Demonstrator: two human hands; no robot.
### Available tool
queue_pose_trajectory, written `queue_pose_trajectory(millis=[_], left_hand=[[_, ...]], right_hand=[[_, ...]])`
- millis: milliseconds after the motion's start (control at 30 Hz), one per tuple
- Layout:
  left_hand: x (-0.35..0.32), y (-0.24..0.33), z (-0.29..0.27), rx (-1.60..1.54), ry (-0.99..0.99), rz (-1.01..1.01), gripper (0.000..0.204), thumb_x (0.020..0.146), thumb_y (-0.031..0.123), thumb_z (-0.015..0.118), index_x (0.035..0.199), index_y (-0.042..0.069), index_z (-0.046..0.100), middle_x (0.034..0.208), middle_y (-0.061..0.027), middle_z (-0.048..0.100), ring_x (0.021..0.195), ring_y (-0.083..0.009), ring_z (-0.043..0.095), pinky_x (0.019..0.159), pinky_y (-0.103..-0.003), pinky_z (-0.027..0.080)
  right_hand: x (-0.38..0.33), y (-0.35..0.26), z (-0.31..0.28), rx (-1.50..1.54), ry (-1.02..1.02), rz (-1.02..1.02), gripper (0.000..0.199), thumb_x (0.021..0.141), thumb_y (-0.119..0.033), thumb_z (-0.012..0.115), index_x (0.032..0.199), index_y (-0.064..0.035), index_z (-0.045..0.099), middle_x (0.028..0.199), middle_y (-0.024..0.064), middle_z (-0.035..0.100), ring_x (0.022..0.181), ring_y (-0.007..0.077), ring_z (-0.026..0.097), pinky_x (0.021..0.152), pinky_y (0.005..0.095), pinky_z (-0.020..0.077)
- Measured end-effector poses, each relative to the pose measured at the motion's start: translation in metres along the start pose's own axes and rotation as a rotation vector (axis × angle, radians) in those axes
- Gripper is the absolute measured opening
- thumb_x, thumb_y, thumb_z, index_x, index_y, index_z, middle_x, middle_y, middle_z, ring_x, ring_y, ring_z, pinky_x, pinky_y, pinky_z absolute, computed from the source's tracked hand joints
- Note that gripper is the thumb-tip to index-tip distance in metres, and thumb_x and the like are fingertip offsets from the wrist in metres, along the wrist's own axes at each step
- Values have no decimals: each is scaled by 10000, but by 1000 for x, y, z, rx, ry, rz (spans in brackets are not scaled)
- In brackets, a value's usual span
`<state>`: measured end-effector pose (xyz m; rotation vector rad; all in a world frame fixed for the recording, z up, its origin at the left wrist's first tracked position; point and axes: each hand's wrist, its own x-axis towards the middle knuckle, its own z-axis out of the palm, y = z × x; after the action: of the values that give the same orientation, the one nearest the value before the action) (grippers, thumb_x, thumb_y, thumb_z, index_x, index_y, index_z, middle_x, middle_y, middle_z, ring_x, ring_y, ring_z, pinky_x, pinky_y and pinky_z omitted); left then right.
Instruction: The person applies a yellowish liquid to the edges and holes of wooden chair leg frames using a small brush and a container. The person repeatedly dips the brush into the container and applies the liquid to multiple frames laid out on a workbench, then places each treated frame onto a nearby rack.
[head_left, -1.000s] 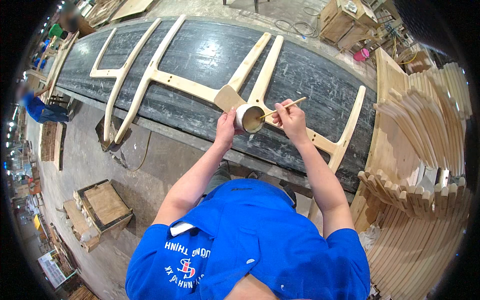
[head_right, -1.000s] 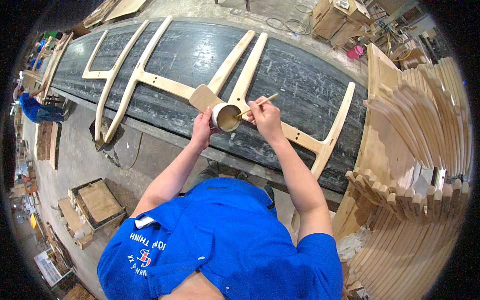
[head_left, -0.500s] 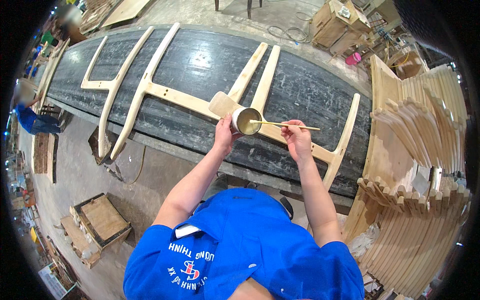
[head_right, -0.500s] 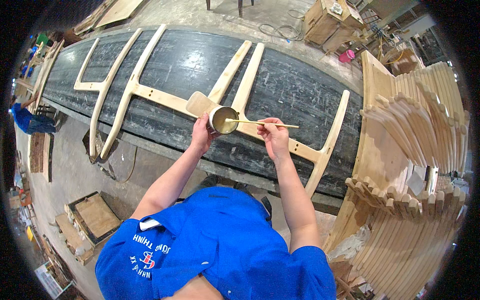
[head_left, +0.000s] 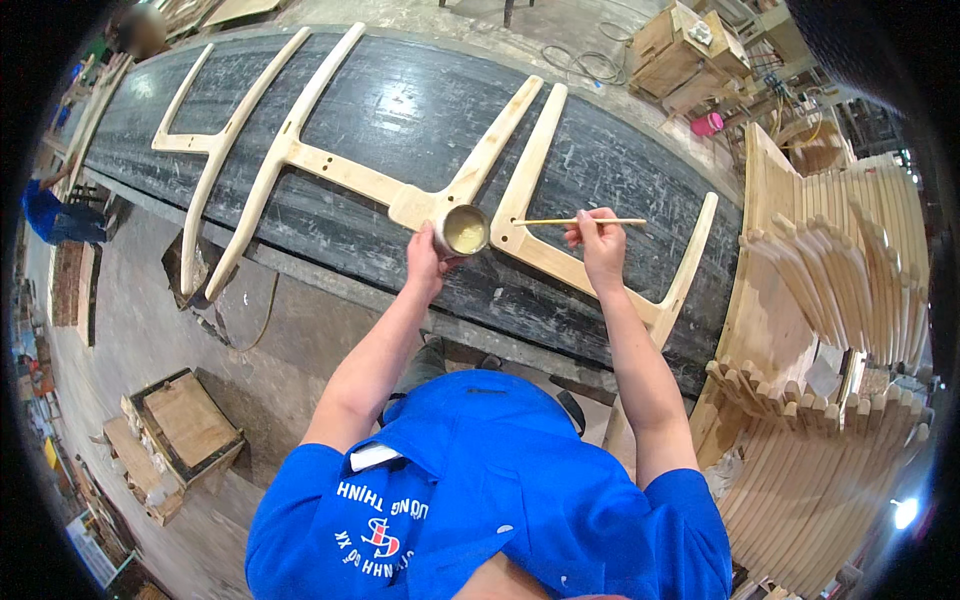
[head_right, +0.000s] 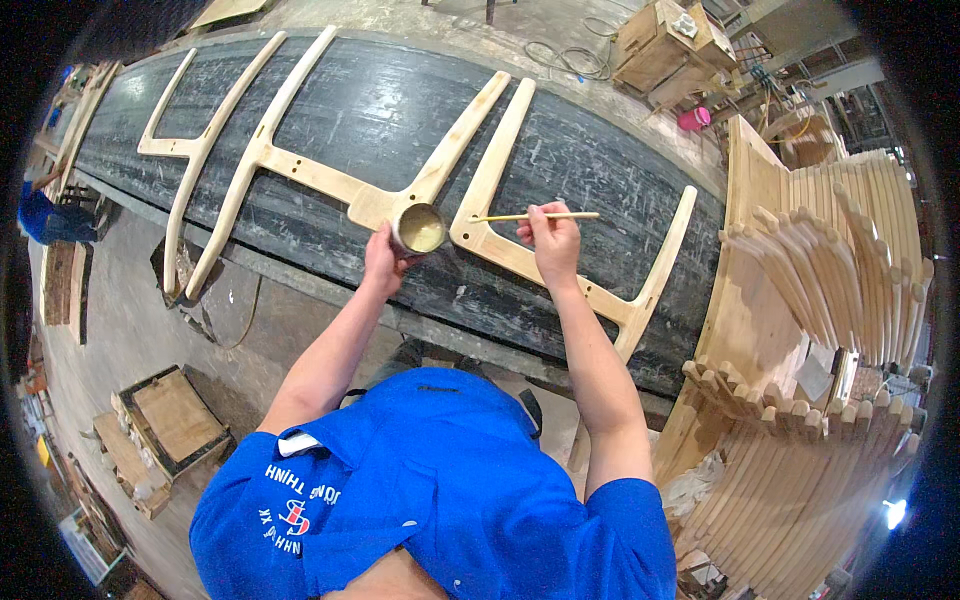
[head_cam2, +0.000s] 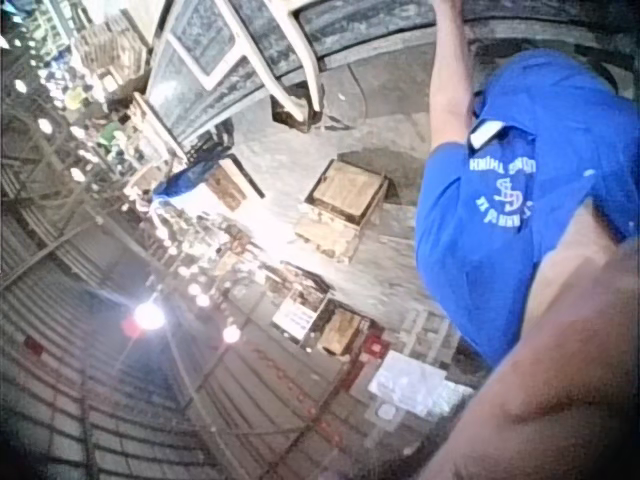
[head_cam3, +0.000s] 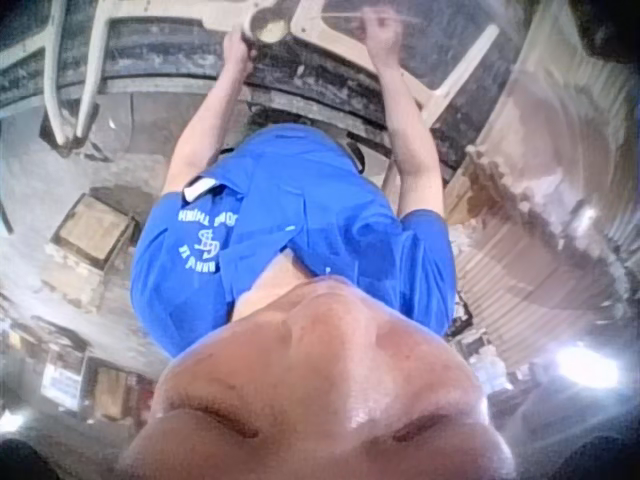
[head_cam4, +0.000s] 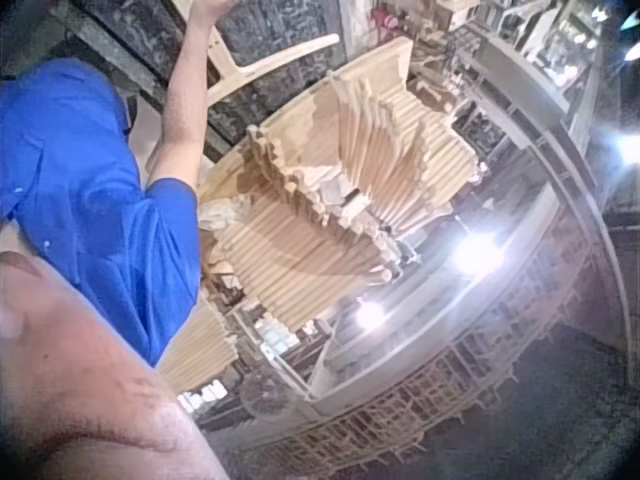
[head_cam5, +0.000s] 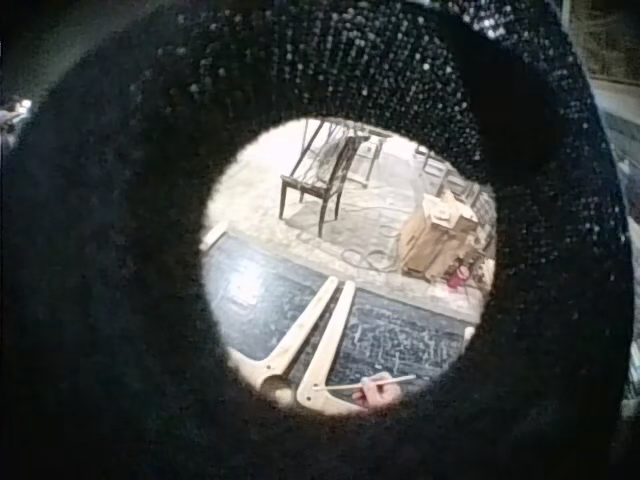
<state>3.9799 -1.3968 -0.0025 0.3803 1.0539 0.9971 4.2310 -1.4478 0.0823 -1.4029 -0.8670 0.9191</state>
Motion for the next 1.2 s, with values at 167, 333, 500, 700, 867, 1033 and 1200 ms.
queue_pose_trajectory(millis=[167,333,500,700,867,1033,1200], left_hand=[[-11,12,-48,-26,41,53,431,988,365,264,1173,21,446,1064,-127,585,883,-248,641,662,-419,587],[-28,16,-76,-75,82,97,389,988,351,289,1188,36,396,1094,-132,561,920,-269,630,658,-439,581],[-37,11,-75,-66,49,97,401,989,353,281,1160,22,429,1090,-135,573,922,-259,634,667,-437,582],[-45,10,-68,-48,90,102,433,988,361,273,1176,8,440,1103,-140,582,925,-262,636,683,-431,579],[-44,10,-63,-18,52,110,439,988,363,268,1199,15,433,1117,-143,580,938,-265,632,693,-430,579],[-46,5,-58,-1,55,96,431,989,354,264,1208,19,422,1130,-142,570,954,-269,625,703,-431,580],[-51,0,-51,4,59,72,426,989,352,270,1208,21,425,1125,-137,567,967,-271,618,699,-442,575]], right_hand=[[3,7,22,-445,-177,-196,199,883,-164,583,773,-6,531,597,68,578,566,133,597,503,286,453],[9,13,38,-600,-279,-345,181,859,-158,605,773,-19,526,617,153,559,556,280,583,518,348,445],[15,28,42,-643,-315,-379,180,848,-160,615,779,-22,525,643,164,572,603,316,601,537,367,458],[17,30,41,-674,-355,-428,166,840,-148,619,784,-21,528,654,165,580,627,322,611,550,365,472],[29,17,26,-592,-321,-295,171,842,-150,620,786,-24,520,656,146,584,597,263,599,551,334,458],[34,21,28,-521,-290,-298,180,851,-161,614,786,-23,517,651,144,577,578,240,579,557,319,449],[39,37,30,-651,-274,-379,173,824,-161,629,801,-25,525,698,149,595,659,331,602,583,381,475]])
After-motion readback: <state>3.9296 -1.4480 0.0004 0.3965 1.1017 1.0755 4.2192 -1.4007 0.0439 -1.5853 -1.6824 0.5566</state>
